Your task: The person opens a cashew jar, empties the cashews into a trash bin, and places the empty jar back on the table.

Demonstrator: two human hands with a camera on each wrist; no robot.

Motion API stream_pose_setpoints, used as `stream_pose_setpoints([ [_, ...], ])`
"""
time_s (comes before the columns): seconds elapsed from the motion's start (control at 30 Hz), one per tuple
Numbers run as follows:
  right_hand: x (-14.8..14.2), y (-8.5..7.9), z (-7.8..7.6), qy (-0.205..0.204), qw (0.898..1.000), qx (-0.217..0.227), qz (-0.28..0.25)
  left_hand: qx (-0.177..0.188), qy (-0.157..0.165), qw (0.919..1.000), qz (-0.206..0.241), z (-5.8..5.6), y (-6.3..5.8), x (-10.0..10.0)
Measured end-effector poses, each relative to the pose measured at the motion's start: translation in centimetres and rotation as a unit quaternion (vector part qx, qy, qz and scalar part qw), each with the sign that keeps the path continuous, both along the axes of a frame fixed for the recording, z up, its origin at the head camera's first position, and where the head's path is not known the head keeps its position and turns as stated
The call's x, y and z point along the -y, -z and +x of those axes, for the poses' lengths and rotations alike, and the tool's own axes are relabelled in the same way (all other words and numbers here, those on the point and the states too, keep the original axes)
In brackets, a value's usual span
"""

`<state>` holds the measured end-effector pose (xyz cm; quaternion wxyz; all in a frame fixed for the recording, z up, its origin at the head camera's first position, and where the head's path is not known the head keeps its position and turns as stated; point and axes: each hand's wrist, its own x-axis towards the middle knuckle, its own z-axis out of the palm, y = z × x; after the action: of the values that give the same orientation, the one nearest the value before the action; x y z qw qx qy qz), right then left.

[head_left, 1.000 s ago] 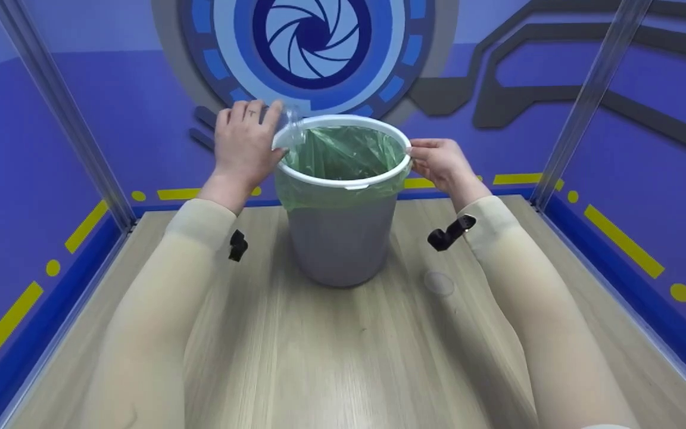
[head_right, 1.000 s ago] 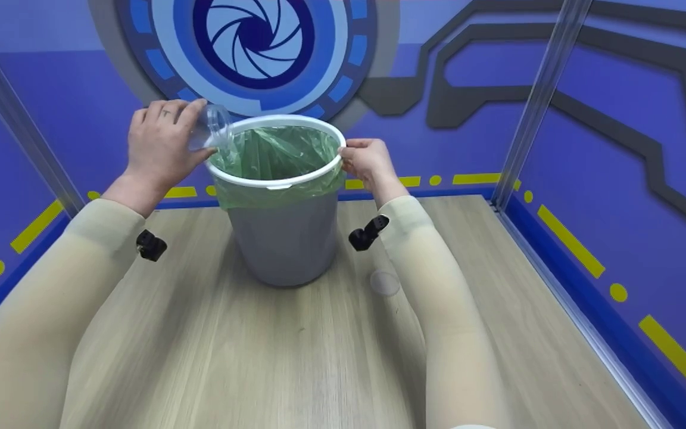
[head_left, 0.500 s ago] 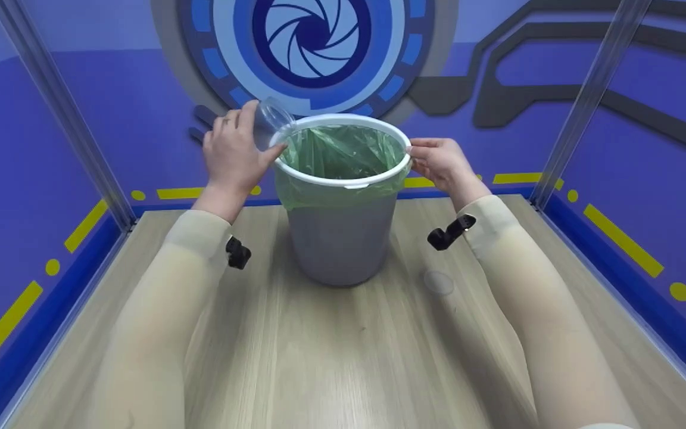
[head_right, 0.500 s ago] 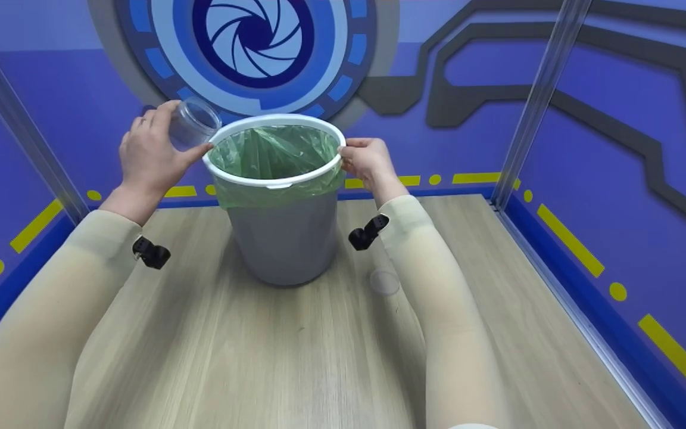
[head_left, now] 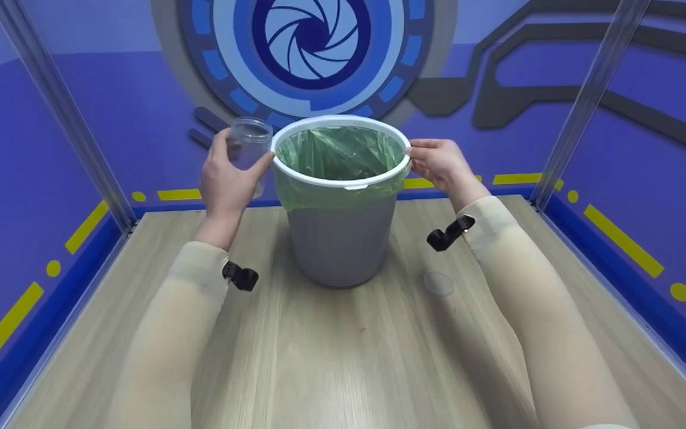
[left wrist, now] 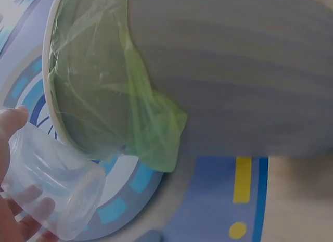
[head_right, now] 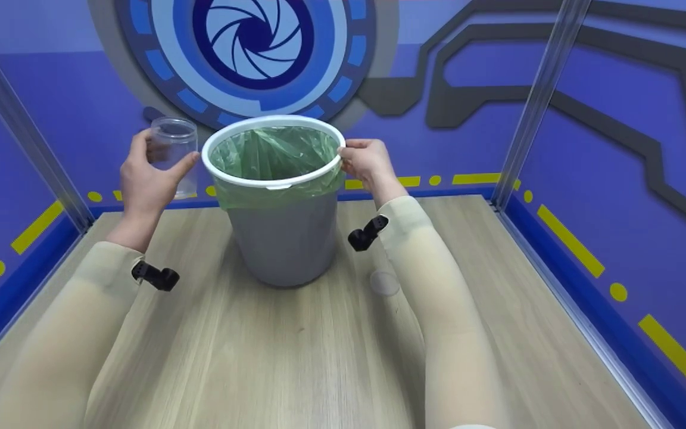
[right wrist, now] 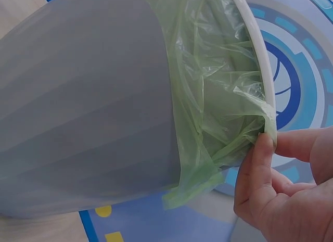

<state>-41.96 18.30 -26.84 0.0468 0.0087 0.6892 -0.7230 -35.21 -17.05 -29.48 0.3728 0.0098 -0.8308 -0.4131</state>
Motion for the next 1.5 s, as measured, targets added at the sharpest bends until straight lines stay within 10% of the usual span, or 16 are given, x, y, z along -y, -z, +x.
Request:
stream_pose_setpoints([
  [0.47,-0.1,0.1,-0.1,0.002,1.000,0.002,-0.003,-0.034,0.089,0.9829,0.157,2.2,4.2,-0.6],
  [1.5,0.0,0.3,-0.1,-0.004,1.000,-0.002,-0.015,-0.022,0.181,0.9729,0.142,6.9,11.3,-5.1],
])
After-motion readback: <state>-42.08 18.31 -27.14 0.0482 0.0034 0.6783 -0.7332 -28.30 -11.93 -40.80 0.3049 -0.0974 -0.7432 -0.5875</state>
